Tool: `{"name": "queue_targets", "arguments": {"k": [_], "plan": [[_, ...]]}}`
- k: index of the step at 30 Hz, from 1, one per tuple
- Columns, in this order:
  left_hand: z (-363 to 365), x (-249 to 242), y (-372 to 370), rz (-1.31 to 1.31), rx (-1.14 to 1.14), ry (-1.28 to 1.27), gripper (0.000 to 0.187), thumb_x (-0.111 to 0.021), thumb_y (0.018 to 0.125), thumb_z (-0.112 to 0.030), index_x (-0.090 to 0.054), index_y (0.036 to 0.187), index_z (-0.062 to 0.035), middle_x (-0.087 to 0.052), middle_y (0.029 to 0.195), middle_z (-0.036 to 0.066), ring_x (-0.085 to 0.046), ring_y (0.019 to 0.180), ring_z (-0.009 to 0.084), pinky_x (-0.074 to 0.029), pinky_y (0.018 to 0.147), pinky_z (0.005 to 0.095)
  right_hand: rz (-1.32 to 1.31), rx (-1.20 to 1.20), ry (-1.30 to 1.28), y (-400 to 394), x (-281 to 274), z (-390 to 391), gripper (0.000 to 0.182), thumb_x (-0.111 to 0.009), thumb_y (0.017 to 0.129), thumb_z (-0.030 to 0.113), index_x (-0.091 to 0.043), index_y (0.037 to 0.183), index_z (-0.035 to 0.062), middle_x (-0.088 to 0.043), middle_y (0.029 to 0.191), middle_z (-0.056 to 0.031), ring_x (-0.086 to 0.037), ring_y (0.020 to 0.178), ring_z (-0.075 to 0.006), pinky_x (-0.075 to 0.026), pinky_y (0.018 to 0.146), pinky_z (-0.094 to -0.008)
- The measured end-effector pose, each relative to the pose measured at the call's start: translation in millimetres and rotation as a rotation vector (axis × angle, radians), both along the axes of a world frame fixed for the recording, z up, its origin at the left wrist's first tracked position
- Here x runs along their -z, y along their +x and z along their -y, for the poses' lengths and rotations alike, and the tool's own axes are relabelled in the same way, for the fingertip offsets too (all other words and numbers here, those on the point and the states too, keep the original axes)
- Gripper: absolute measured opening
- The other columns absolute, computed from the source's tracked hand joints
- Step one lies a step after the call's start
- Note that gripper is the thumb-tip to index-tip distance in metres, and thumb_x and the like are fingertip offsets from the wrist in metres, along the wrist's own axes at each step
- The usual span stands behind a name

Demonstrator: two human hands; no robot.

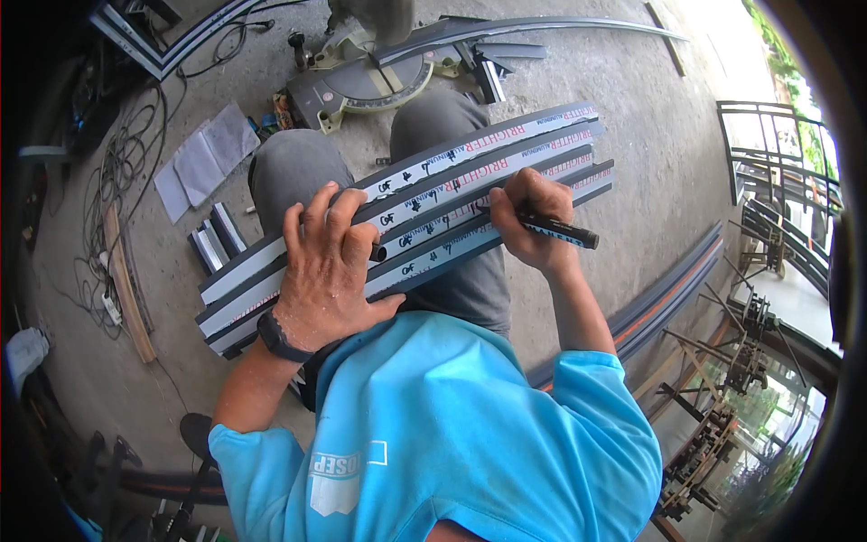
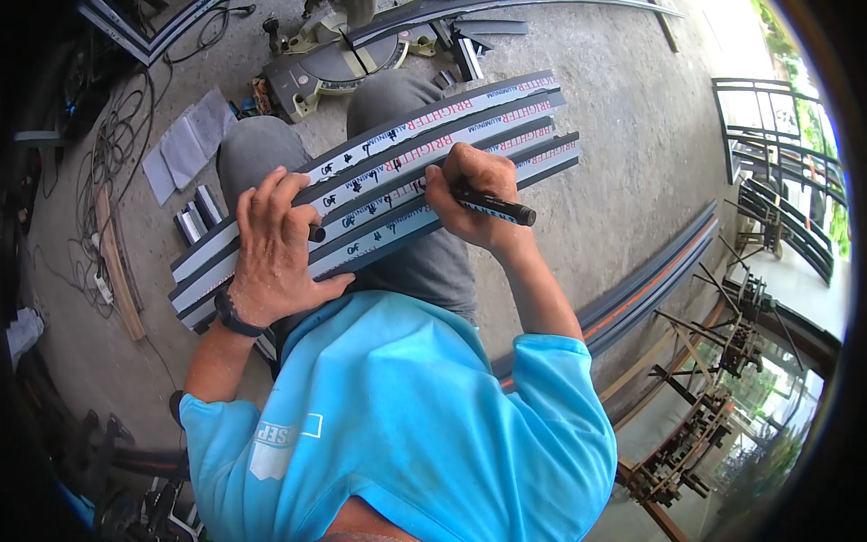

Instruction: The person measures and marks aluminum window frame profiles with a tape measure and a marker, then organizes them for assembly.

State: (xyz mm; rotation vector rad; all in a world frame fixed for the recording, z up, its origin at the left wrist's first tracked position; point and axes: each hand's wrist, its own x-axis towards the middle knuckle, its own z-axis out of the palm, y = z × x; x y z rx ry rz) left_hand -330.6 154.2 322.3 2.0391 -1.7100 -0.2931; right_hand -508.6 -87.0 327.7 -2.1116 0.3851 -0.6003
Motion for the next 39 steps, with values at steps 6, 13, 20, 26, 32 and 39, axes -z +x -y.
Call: {"name": "queue_targets", "arguments": {"k": [6,13,20,26,32,39], "plan": [[0.7,-3.9,1.3,0.136,0.031,0.039,0.09,-0.096,0.059,-0.035,-0.034,0.121,-0.0135,-0.036,0.143,0.019,-0.026,0.144,0.0441,-0.022,0.113,0.0635,0.007,0.024,0.015,-0.3,-0.6,-2.0,0.032,-0.071,0.088,0.004,-0.045,0.07,0.0066,-0.048,0.057,-0.0032,-0.045,0.049,-0.0104,-0.038,0.048,-0.0301],[-0.7,-0.3,1.7,0.163,0.046,0.019,0.09,-0.096,0.059,-0.035,-0.035,0.122,-0.0132,-0.036,0.144,0.019,-0.028,0.144,0.044,-0.023,0.112,0.0628,0.078,-0.038,0.078,-28.4,3.0,-4.9,0.033,-0.067,0.089,0.001,-0.043,0.069,0.0086,-0.045,0.056,-0.0009,-0.041,0.048,-0.0087,-0.033,0.047,-0.0277],[0.6,-3.5,1.7,0.151,0.05,0.045,0.088,-0.096,0.059,-0.035,-0.036,0.12,-0.0126,-0.036,0.144,0.019,-0.027,0.145,0.0438,-0.024,0.112,0.0622,0.083,-0.057,-0.041,-29.6,9.4,-9.2,0.035,-0.067,0.088,-0.001,-0.041,0.068,0.009,-0.041,0.056,-0.0013,-0.036,0.048,-0.0114,-0.031,0.047,-0.0297],[-1.0,-0.9,-0.1,0.164,0.04,0.032,0.088,-0.096,0.06,-0.035,-0.036,0.12,-0.0124,-0.036,0.144,0.019,-0.028,0.144,0.0439,-0.024,0.112,0.0625,0.07,-0.032,-0.001,-32.9,10.3,-9.2,0.036,-0.067,0.089,-0.001,-0.04,0.069,0.009,-0.039,0.057,-0.0012,-0.037,0.048,-0.0111,-0.03,0.047,-0.0301],[-2.4,-0.1,0.3,0.171,0.046,0.031,0.089,-0.096,0.06,-0.037,-0.036,0.121,-0.0125,-0.036,0.144,0.019,-0.027,0.144,0.0443,-0.023,0.113,0.064,0.104,0.013,0.166,-36.6,12.2,-9.2,0.033,-0.065,0.093,-0.001,-0.041,0.072,0.0093,-0.043,0.061,0.0007,-0.035,0.052,-0.0078,-0.029,0.049,-0.0273],[6.2,-15.6,-5.0,0.082,0.044,-0.052,0.087,-0.093,0.066,-0.049,-0.037,0.121,-0.0123,-0.04,0.137,0.017,-0.037,0.136,0.0406,-0.021,0.116,0.0654,0.401,0.144,0.481,-20.9,6.1,-13.4,0.034,-0.068,0.101,0.035,-0.058,0.093,0.004,-0.058,0.077,-0.0029,-0.049,0.061,-0.0065,-0.036,0.054,-0.0195]]}}
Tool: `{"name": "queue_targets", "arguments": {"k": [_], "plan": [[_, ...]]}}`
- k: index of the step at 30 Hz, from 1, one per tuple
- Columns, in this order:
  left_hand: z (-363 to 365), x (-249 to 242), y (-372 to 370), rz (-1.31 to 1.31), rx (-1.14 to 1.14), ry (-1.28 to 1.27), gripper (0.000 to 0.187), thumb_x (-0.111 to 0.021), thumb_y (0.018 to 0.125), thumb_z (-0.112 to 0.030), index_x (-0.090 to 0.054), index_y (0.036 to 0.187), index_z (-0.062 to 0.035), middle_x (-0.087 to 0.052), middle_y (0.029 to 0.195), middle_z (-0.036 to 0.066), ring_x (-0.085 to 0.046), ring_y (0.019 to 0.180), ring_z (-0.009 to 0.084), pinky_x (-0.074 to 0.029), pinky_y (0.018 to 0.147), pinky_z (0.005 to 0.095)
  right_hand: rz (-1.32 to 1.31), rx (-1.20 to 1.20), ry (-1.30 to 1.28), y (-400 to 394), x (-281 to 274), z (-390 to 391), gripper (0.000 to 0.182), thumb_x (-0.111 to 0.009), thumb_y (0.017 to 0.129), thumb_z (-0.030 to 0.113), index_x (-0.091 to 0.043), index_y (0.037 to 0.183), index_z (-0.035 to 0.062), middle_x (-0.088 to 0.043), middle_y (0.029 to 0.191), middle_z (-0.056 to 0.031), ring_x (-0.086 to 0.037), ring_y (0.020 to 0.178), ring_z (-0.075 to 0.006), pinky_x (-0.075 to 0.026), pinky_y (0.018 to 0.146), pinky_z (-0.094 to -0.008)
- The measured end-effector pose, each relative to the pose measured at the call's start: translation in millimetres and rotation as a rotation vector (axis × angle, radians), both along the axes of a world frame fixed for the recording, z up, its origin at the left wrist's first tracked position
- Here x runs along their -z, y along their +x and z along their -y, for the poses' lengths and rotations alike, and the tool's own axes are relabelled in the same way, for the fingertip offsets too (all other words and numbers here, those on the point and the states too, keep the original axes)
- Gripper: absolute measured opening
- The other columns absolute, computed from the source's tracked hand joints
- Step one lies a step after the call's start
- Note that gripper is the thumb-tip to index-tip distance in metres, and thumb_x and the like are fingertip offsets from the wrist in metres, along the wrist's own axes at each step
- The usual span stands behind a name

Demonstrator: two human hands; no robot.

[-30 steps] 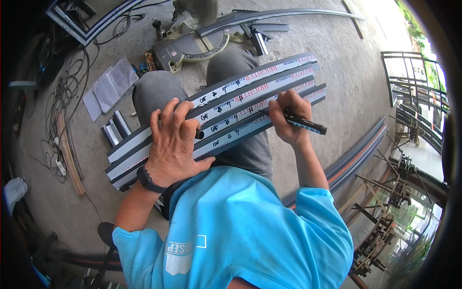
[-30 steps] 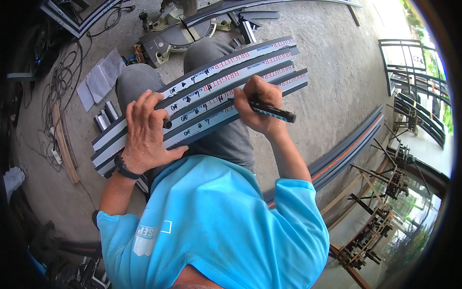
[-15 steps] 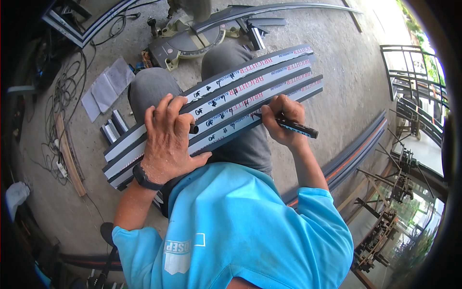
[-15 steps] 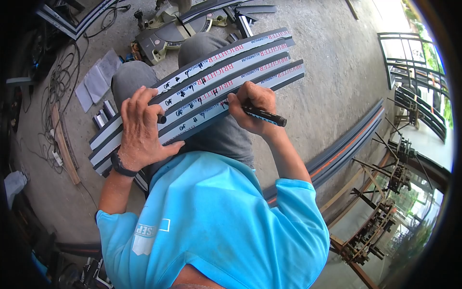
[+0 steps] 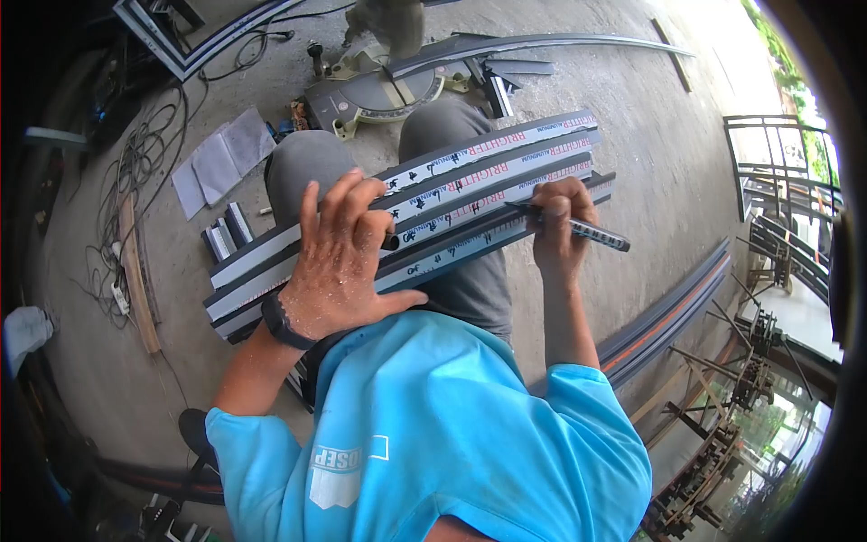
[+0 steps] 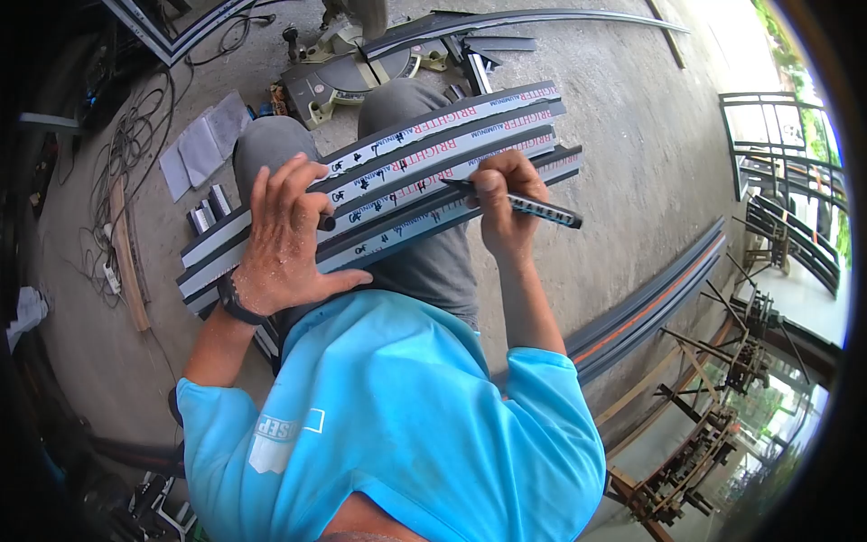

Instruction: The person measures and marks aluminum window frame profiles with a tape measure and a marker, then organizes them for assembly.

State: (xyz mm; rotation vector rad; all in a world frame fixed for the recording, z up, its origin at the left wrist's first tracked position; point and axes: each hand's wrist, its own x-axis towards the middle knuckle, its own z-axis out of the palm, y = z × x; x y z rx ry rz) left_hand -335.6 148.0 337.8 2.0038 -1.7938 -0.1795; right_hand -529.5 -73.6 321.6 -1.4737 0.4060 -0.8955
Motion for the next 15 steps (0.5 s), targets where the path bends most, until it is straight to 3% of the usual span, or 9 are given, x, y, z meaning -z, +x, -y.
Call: {"name": "queue_targets", "arguments": {"k": [2,4,8,11,14,15], "plan": [[8.8,-13.8,5.4,0.003,0.041,-0.002,0.08,-0.089,0.071,-0.053,-0.042,0.12,-0.0087,-0.046,0.125,0.016,-0.047,0.12,0.0366,-0.029,0.108,0.0591,0.054,-0.128,0.0,12.6,1.6,-10.8,0.041,-0.072,0.098,0.041,-0.061,0.099,0.0012,-0.062,0.085,-0.0058,-0.055,0.066,-0.0086,-0.04,0.055,-0.02],[20.1,-27.5,5.5,0.05,0.059,-0.02,0.076,-0.086,0.075,-0.055,-0.047,0.118,-0.0055,-0.05,0.116,0.016,-0.052,0.109,0.0339,-0.035,0.101,0.0536,0.065,-0.237,0.055,17.1,-8.3,-20.8,0.052,-0.065,0.1,0.051,-0.063,0.101,-0.0007,-0.064,0.094,-0.0091,-0.06,0.072,-0.0112,-0.043,0.059,-0.0208],[37.2,-45.6,5.6,0.095,0.12,0.001,0.075,-0.085,0.077,-0.053,-0.051,0.12,-0.0022,-0.053,0.113,0.017,-0.053,0.108,0.0335,-0.039,0.093,0.0486,0.041,-0.267,0.101,19.7,-19.7,-31.9,0.055,-0.058,0.102,0.053,-0.067,0.103,-0.0013,-0.071,0.094,-0.0109,-0.062,0.074,-0.0092,-0.044,0.061,-0.0208],[43.6,-45.7,-2.0,0.069,0.159,-0.132,0.077,-0.087,0.073,-0.05,-0.051,0.122,-0.0023,-0.054,0.117,0.017,-0.054,0.108,0.0336,-0.04,0.09,0.0479,-0.091,-0.251,0.059,14.3,-19.8,-31.2,0.055,-0.056,0.101,0.054,-0.067,0.1,-0.0005,-0.07,0.091,-0.0093,-0.06,0.072,-0.0098,-0.043,0.061,-0.0224],[45.5,-49.1,-17.6,-0.116,0.216,-0.18,0.073,-0.089,0.073,-0.042,-0.05,0.122,-0.0026,-0.058,0.119,0.017,-0.06,0.111,0.0358,-0.046,0.09,0.0482,-0.079,-0.207,0.024,11.0,-15.2,-35.3,0.059,-0.055,0.099,0.057,-0.064,0.11,0.0004,-0.068,0.103,-0.0112,-0.06,0.084,-0.011,-0.044,0.066,-0.0244],[47.3,-50.7,-21.4,-0.361,0.234,-0.141,0.069,-0.088,0.076,-0.036,-0.048,0.122,-0.0024,-0.061,0.117,0.018,-0.064,0.109,0.0386,-0.05,0.09,0.0484,0.035,-0.146,0.082,18.0,-2.2,-41.7,0.066,-0.055,0.095,0.06,-0.057,0.123,-0.0001,-0.062,0.121,-0.0151,-0.059,0.104,-0.0165,-0.048,0.079,-0.0297]]}}
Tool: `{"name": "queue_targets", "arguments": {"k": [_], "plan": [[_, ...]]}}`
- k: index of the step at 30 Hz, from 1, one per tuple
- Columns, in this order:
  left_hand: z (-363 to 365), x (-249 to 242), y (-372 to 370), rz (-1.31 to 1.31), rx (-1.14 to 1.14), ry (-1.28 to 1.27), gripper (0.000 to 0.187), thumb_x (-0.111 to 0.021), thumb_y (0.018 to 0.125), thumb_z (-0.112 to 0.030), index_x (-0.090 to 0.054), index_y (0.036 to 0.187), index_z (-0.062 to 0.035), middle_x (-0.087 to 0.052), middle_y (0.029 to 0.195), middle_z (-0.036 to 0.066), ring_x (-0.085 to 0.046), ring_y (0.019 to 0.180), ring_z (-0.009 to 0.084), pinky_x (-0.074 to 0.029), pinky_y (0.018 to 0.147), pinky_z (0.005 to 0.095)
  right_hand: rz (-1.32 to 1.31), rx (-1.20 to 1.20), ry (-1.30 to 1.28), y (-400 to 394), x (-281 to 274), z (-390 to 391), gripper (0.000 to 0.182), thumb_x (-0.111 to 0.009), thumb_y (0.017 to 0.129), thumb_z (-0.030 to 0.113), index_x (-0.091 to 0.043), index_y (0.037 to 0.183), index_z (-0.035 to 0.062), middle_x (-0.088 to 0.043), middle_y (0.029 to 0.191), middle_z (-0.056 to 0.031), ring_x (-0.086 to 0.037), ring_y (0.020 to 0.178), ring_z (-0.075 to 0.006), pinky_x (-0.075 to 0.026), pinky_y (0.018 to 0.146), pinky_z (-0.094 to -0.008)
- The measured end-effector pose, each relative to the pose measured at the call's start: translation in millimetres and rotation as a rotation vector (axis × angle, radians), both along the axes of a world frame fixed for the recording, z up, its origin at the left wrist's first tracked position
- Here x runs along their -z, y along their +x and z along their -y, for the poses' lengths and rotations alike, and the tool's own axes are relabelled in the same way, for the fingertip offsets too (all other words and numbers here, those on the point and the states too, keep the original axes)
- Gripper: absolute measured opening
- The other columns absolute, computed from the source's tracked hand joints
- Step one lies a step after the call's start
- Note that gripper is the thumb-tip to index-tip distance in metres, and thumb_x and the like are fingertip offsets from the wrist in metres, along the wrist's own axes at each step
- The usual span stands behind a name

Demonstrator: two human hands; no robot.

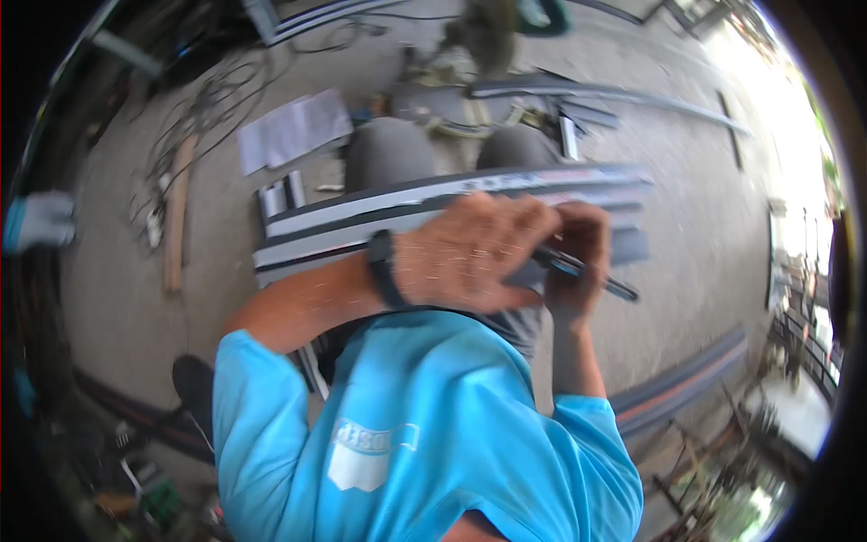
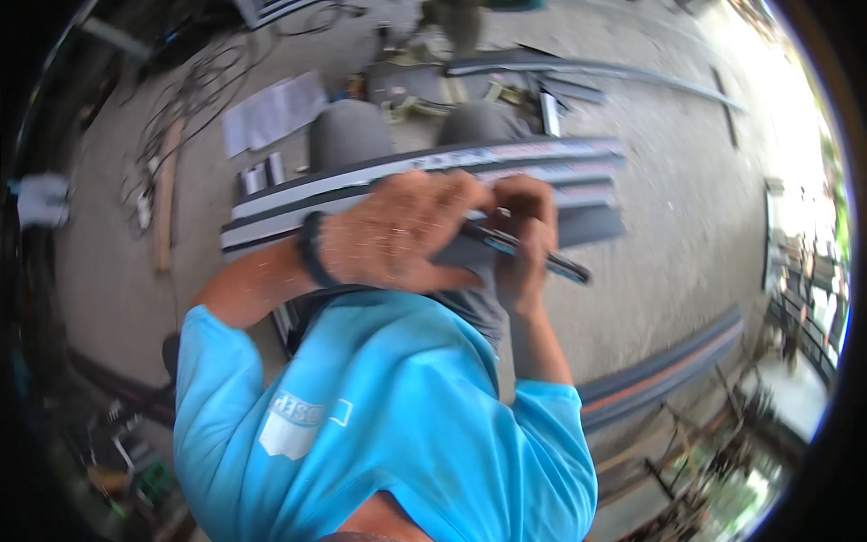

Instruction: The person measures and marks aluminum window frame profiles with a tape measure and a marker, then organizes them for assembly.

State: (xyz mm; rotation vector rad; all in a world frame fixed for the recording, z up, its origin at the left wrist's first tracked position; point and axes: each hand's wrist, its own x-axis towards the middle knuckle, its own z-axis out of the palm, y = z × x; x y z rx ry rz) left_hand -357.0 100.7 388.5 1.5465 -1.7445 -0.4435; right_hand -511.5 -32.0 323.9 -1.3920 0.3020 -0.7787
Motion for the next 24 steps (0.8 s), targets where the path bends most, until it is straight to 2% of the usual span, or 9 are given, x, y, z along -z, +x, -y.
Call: {"name": "queue_targets", "arguments": {"k": [2,5,10,13,14,16,18,21,24], "plan": [[4.0,11.9,-16.3,-0.334,0.028,-0.102,0.062,-0.084,0.082,-0.024,-0.044,0.123,-0.0018,-0.065,0.11,0.022,-0.069,0.099,0.0442,-0.057,0.081,0.0501,0.026,0.047,0.068,5.0,-1.8,-10.1,0.073,-0.052,0.091,0.06,-0.049,0.132,-0.0001,-0.05,0.142,-0.0222,-0.056,0.124,-0.0293,-0.047,0.104,-0.0421],[3.9,30.0,-43.5,-0.238,-0.094,-0.259,0.056,-0.083,0.083,-0.024,-0.044,0.116,-0.0011,-0.066,0.1,0.023,-0.072,0.09,0.0418,-0.059,0.076,0.0463,-0.02,0.127,0.226,-6.2,-16.9,-38.5,0.051,-0.04,0.095,0.045,-0.047,0.131,0.0098,-0.044,0.153,-0.0233,-0.052,0.132,-0.0358,-0.044,0.112,-0.0499],[-8.0,37.7,-58.9,-0.093,-0.251,-0.334,0.083,-0.083,0.073,-0.053,-0.047,0.126,-0.0007,-0.055,0.126,0.024,-0.058,0.114,0.0436,-0.048,0.094,0.0555,-0.067,0.127,0.092,-24.3,-36.3,-40.3,0.051,-0.042,0.096,0.044,-0.046,0.133,0.0086,-0.041,0.155,-0.024,-0.047,0.137,-0.0351,-0.04,0.114,-0.054],[-17.6,90.9,-34.4,0.107,-0.33,-0.311,0.119,-0.081,0.064,-0.071,-0.039,0.149,-0.0004,-0.039,0.148,0.031,-0.038,0.137,0.0499,-0.032,0.11,0.064,0.058,-0.121,0.485,-47.4,-27.7,-33.3,0.062,-0.055,0.096,0.04,-0.045,0.143,0.0001,-0.043,0.151,-0.0239,-0.049,0.134,-0.0331,-0.048,0.104,-0.0481],[-44.7,52.1,4.4,0.204,-0.23,0.014,0.125,-0.08,0.063,-0.074,-0.036,0.153,0.0007,-0.033,0.153,0.034,-0.033,0.141,0.0538,-0.027,0.109,0.0705,0.016,-0.26,0.562,-60.5,-21.1,-45.1,0.064,-0.059,0.095,0.039,-0.046,0.141,-0.0025,-0.045,0.15,-0.0244,-0.053,0.129,-0.0328,-0.05,0.1,-0.046],[-71.5,52.7,24.4,0.415,-0.311,0.171,0.129,-0.082,0.058,-0.076,-0.037,0.154,-0.0013,-0.03,0.158,0.035,-0.032,0.142,0.0552,-0.027,0.106,0.0719,-0.275,-0.531,0.921,-69.8,-19.4,-73.2,0.065,-0.063,0.093,0.032,-0.047,0.144,-0.0035,-0.044,0.153,-0.0285,-0.054,0.133,-0.0396,-0.048,0.106,-0.0472],[-75.1,69.3,54.3,0.564,-0.288,0.293,0.133,-0.081,0.057,-0.079,-0.033,0.157,-0.0048,-0.032,0.158,0.032,-0.034,0.142,0.0531,-0.029,0.107,0.0695,-0.434,-0.504,1.277,-58.0,3.2,-92.3,0.067,-0.066,0.089,0.018,-0.043,0.147,-0.0065,-0.039,0.156,-0.0275,-0.046,0.141,-0.0441,-0.048,0.111,-0.0519],[-58.5,43.2,98.2,0.311,-0.301,0.481,0.124,-0.084,0.061,-0.073,-0.038,0.147,0.0031,-0.07,0.111,0.028,-0.069,0.104,0.0449,-0.051,0.097,0.0495,-0.349,-0.47,1.273,-26.1,35.0,-101.6,0.073,-0.063,0.088,0.007,-0.032,0.153,-0.0007,-0.041,0.152,-0.0214,-0.046,0.141,-0.0372,-0.049,0.111,-0.0487],[-55.5,52.8,106.1,0.08,-0.048,0.511,0.11,-0.09,0.06,-0.062,-0.044,0.134,0.0053,-0.07,0.105,0.03,-0.07,0.101,0.0449,-0.055,0.092,0.0482,-0.329,-0.421,1.071,-8.2,54.8,-117.8,0.051,-0.059,0.097,0.01,-0.042,0.145,0.005,-0.049,0.144,-0.0154,-0.052,0.135,-0.0306,-0.047,0.111,-0.0446]]}}
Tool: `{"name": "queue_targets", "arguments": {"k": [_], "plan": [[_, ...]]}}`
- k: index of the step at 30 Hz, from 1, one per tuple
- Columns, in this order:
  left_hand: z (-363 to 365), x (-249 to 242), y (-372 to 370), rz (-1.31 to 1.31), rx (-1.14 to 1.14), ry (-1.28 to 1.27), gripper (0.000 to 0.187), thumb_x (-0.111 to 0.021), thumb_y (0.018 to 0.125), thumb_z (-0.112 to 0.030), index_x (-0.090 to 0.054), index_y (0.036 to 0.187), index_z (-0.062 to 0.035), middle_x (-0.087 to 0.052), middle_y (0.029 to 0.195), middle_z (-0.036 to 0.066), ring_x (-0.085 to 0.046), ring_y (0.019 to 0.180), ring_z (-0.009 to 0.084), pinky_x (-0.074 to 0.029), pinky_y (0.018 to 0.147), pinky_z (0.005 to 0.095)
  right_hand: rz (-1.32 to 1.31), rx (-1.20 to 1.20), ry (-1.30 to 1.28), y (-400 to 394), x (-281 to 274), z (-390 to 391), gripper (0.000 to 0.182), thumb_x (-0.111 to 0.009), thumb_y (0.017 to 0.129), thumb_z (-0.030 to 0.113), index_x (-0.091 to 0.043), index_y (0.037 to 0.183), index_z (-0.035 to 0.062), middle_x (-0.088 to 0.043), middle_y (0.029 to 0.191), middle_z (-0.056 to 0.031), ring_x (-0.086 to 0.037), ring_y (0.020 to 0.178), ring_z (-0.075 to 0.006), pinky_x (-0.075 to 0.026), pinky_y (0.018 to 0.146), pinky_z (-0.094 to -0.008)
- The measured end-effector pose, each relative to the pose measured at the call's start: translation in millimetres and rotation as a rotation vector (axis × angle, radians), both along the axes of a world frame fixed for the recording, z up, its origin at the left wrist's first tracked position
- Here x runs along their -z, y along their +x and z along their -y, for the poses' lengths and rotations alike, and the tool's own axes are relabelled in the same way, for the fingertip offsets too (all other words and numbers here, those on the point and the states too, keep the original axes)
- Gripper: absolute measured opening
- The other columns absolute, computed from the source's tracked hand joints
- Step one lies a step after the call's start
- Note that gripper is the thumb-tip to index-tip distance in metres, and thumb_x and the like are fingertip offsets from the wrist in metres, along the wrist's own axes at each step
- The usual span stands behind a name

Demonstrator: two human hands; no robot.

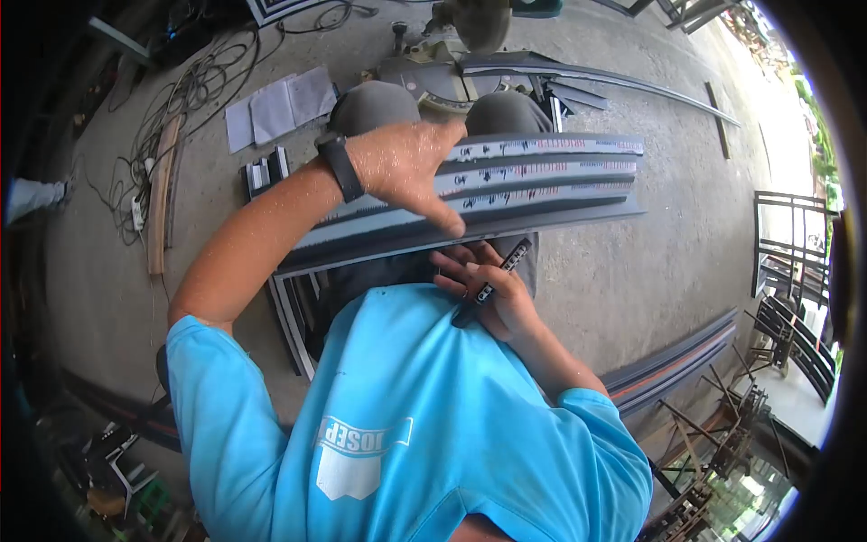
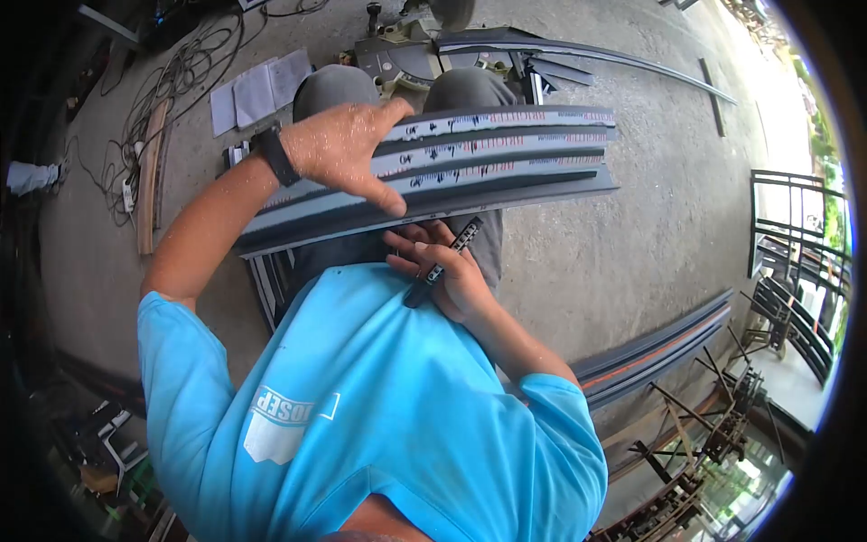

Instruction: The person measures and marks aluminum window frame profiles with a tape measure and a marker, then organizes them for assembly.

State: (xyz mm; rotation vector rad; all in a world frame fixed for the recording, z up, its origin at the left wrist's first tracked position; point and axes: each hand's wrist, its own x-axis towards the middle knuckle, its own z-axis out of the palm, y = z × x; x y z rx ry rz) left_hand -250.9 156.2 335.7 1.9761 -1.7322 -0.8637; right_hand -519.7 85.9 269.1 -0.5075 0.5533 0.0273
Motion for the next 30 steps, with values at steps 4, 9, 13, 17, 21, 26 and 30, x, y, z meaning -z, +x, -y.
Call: {"name": "queue_targets", "arguments": {"k": [4,9,13,17,21,26,30], "plan": [[-11.4,-1.7,-17.0,0.094,-0.007,0.009,0.112,-0.095,0.057,-0.055,-0.04,0.133,0.0066,-0.063,0.119,0.031,-0.068,0.107,0.0441,-0.055,0.094,0.0473,0.013,0.044,-0.229,2.1,8.2,-6.2,0.038,-0.054,0.106,0.019,-0.044,0.139,0.0042,-0.056,0.134,-0.0139,-0.06,0.122,-0.025,-0.053,0.101,-0.0412],[-23.8,11.6,-29.7,0.073,-0.171,-0.045,0.113,-0.096,0.057,-0.05,-0.037,0.134,0.0088,-0.06,0.12,0.031,-0.066,0.112,0.0459,-0.054,0.098,0.0468,-0.101,0.1,-0.463,12.0,14.9,-7.7,0.041,-0.055,0.109,0.03,-0.045,0.138,0.0042,-0.06,0.13,-0.013,-0.062,0.116,-0.0185,-0.055,0.094,-0.0345],[-43.6,9.3,-26.3,-0.283,-0.326,0.0,0.119,-0.097,0.059,-0.053,-0.035,0.138,0.0102,-0.06,0.125,0.03,-0.064,0.117,0.039,-0.051,0.103,0.0429,0.086,0.126,-0.827,26.7,-2.0,-1.6,0.043,-0.055,0.109,0.029,-0.043,0.142,0.0035,-0.059,0.133,-0.0132,-0.06,0.117,-0.0179,-0.053,0.096,-0.0339],[-82.0,-21.4,-45.9,-0.428,-0.539,-0.1,0.122,-0.097,0.06,-0.055,-0.034,0.143,0.0084,-0.059,0.129,0.024,-0.058,0.125,0.031,-0.046,0.108,0.0382,0.265,-0.062,-0.8,43.4,-79.9,3.3,0.043,-0.056,0.109,0.019,-0.038,0.143,-0.0002,-0.062,0.126,-0.0133,-0.062,0.111,-0.0179,-0.051,0.097,-0.0321],[-154.1,-15.0,-23.1,-0.571,-0.798,-0.269,0.112,-0.096,0.066,-0.053,-0.039,0.143,0.006,-0.06,0.129,0.018,-0.058,0.122,0.0253,-0.046,0.105,0.0353,0.361,-0.386,-0.83,102.1,-93.7,-29.2,0.034,-0.06,0.106,0.018,-0.042,0.129,0.0002,-0.064,0.111,-0.0109,-0.06,0.097,-0.0137,-0.05,0.083,-0.0276],[-334.3,121.9,42.2,-0.633,-1.164,-0.291,0.099,-0.088,0.074,-0.048,-0.042,0.145,0.0023,-0.062,0.128,0.017,-0.059,0.12,0.0256,-0.047,0.104,0.0371,0.025,-0.545,-0.435,230.2,7.0,-196.1,0.038,-0.064,0.097,0.013,-0.042,0.125,-0.0013,-0.06,0.115,-0.0156,-0.06,0.105,-0.0226,-0.053,0.091,-0.0361],[-415.6,218.4,13.8,-0.737,-1.408,-0.282,0.091,-0.088,0.075,-0.046,-0.046,0.138,0.0053,-0.063,0.124,0.016,-0.06,0.116,0.0241,-0.048,0.102,0.0367,-0.054,-0.755,-0.78,248.7,125.9,-286.0,0.046,-0.064,0.092,0.013,-0.044,0.132,0.001,-0.061,0.119,-0.0189,-0.061,0.111,-0.0287,-0.052,0.094,-0.0419]]}}
